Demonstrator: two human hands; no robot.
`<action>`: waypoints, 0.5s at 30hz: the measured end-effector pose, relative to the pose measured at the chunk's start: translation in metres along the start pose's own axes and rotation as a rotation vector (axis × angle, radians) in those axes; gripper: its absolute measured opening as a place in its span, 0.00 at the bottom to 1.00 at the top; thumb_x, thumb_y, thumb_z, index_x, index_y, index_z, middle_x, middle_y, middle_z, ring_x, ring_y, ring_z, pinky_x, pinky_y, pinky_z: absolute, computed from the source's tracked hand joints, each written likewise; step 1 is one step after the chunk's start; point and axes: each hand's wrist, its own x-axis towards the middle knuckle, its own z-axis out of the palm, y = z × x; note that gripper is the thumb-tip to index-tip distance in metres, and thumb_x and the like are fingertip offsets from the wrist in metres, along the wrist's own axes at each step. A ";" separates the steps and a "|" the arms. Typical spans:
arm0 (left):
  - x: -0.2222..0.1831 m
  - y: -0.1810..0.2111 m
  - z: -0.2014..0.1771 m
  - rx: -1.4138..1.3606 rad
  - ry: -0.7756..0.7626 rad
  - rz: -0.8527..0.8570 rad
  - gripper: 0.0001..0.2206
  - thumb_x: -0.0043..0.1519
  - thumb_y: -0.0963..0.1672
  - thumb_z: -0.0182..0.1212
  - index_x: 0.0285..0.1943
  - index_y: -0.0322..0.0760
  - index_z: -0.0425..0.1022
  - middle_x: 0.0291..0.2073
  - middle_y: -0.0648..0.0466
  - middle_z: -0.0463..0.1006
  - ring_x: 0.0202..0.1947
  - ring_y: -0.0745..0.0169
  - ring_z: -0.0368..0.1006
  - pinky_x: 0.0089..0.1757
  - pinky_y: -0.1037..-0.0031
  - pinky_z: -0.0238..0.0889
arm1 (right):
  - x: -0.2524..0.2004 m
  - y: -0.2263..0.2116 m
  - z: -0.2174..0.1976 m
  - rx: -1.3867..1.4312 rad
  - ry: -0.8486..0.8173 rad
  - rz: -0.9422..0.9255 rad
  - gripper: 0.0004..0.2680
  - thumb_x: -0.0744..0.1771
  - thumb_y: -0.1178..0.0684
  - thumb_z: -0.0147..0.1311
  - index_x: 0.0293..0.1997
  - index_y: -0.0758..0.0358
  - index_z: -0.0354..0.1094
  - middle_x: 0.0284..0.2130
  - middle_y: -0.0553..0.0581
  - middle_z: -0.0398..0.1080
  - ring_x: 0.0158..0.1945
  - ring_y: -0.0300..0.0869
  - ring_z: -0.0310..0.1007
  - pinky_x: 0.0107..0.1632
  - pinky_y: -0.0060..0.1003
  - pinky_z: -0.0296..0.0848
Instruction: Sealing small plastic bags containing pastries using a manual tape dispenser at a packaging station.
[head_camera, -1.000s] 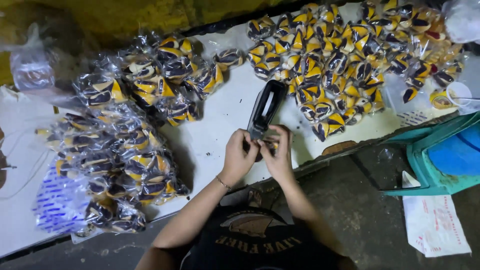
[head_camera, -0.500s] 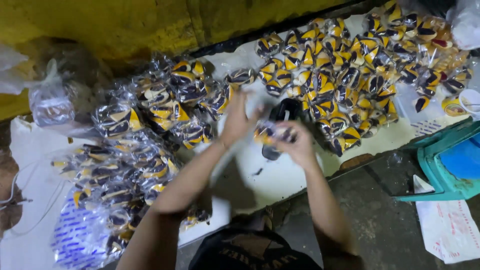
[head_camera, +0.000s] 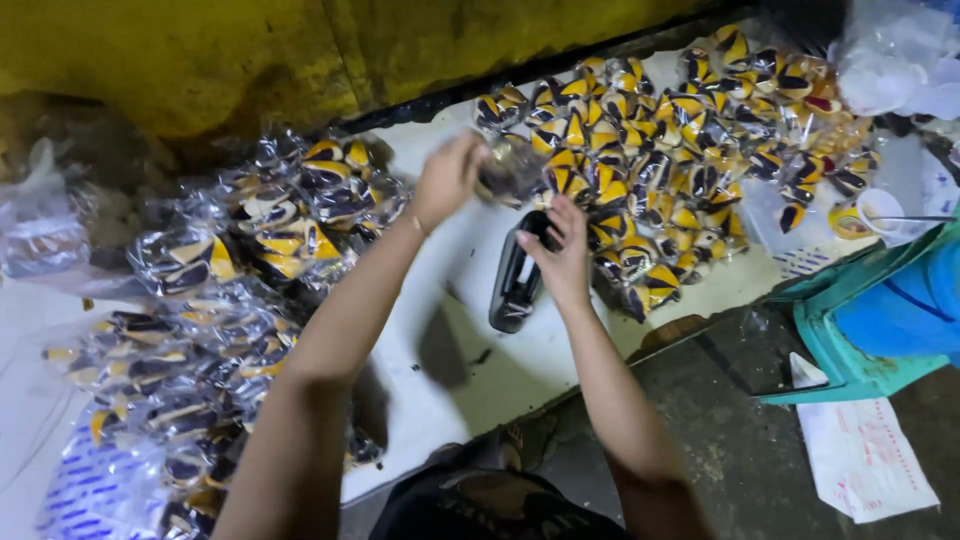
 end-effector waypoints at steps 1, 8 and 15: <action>-0.018 0.017 0.006 0.032 -0.046 0.066 0.05 0.69 0.45 0.53 0.46 0.42 0.71 0.34 0.45 0.81 0.40 0.41 0.78 0.45 0.54 0.70 | -0.004 -0.018 0.002 0.212 -0.040 0.060 0.31 0.61 0.61 0.71 0.69 0.55 0.55 0.64 0.61 0.59 0.69 0.55 0.59 0.68 0.52 0.61; -0.142 0.063 0.047 -0.821 -0.340 -0.588 0.18 0.57 0.43 0.58 0.56 0.37 0.64 0.21 0.43 0.74 0.02 0.57 0.62 0.07 0.73 0.55 | -0.101 -0.058 -0.054 0.430 -0.277 0.361 0.23 0.62 0.62 0.63 0.66 0.63 0.65 0.55 0.62 0.73 0.59 0.45 0.71 0.61 0.42 0.72; -0.243 0.177 0.022 -0.500 -0.421 -0.675 0.19 0.68 0.52 0.50 0.42 0.31 0.78 0.35 0.34 0.80 0.41 0.33 0.77 0.45 0.52 0.68 | -0.158 0.015 -0.118 -0.448 -0.495 -0.729 0.04 0.65 0.43 0.61 0.41 0.34 0.80 0.25 0.38 0.68 0.39 0.41 0.70 0.47 0.44 0.60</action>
